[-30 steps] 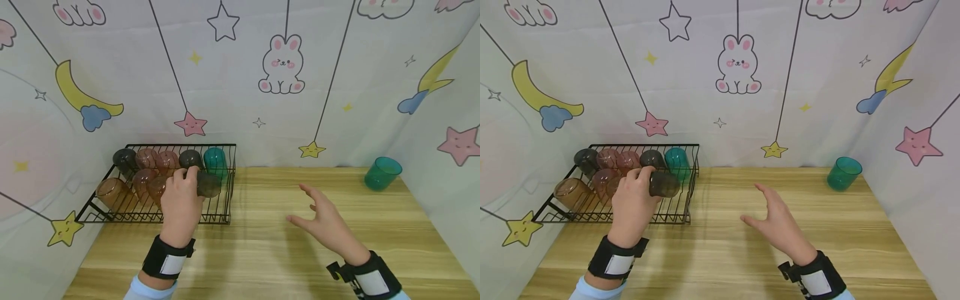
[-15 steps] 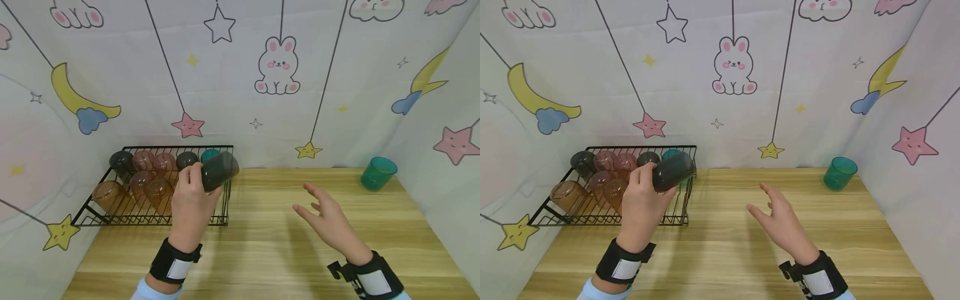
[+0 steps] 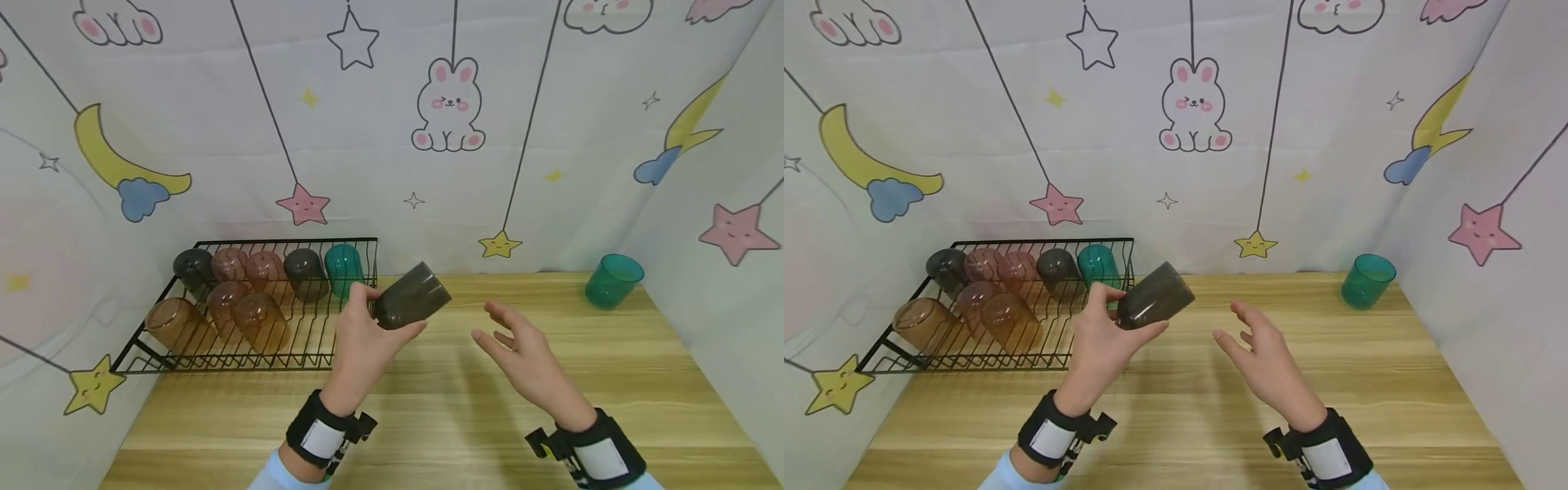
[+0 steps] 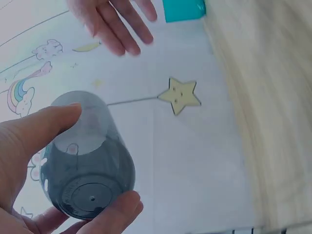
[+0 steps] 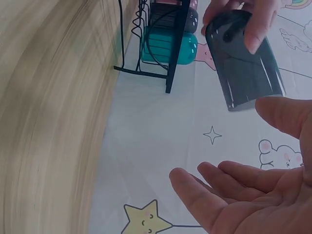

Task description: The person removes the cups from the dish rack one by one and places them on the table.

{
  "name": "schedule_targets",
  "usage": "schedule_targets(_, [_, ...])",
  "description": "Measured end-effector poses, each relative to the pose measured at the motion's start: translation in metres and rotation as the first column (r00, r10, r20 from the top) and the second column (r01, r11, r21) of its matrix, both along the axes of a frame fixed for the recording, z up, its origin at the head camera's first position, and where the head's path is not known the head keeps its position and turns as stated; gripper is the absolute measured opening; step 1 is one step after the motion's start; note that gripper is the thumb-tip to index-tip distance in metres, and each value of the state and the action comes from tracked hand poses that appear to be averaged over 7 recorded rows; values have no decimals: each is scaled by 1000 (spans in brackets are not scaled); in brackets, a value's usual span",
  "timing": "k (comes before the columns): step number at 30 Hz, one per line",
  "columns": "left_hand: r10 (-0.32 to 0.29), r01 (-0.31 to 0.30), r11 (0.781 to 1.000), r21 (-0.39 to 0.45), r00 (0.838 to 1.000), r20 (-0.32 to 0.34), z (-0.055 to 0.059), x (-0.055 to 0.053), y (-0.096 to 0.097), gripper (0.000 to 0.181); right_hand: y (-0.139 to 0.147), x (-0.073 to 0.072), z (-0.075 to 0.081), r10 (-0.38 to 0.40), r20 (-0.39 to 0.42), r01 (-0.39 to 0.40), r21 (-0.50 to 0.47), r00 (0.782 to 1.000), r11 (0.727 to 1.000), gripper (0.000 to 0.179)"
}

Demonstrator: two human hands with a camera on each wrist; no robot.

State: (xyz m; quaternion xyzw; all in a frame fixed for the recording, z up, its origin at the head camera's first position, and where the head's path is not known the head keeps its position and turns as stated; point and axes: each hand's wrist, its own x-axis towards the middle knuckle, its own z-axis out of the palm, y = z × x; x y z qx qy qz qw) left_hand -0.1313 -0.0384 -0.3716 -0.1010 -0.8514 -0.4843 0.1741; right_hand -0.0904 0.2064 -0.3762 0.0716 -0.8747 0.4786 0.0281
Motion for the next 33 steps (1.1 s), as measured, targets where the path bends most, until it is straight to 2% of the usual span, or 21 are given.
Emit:
schedule_targets(4, [17,-22,998,65,997,77,-2,2,12,72,-2,0,0,0,15,0,-15,1000,1000,68])
schedule_targets(7, [-5,-14,990,143,991,132,-3,4,18,74,-4,0,0,-6,30,6,-19,1000,1000,67])
schedule_targets(9, [-55,16,975,223,984,169,-4,4,21,75,-6,-1,1,-13,40,14,-18,999,1000,68])
schedule_targets(13, [-164,70,924,375,961,223,-7,5,27,75,-8,-3,3,-16,35,17,-27,999,999,67])
schedule_targets(16, [-199,79,902,425,949,246,-9,6,31,73,-10,-6,6,-12,19,13,-44,1000,999,65])
schedule_targets(21, [-225,83,891,447,935,274,-7,11,35,72,-13,-11,11,-21,-2,21,-45,1000,999,62])
schedule_targets(29, [-246,112,883,457,938,246,-11,11,38,72,-21,-17,18,23,-9,-24,-126,1000,992,52])
schedule_targets(33, [-248,117,894,432,933,260,-11,10,37,72,-24,-19,18,37,-10,-38,-159,999,987,48])
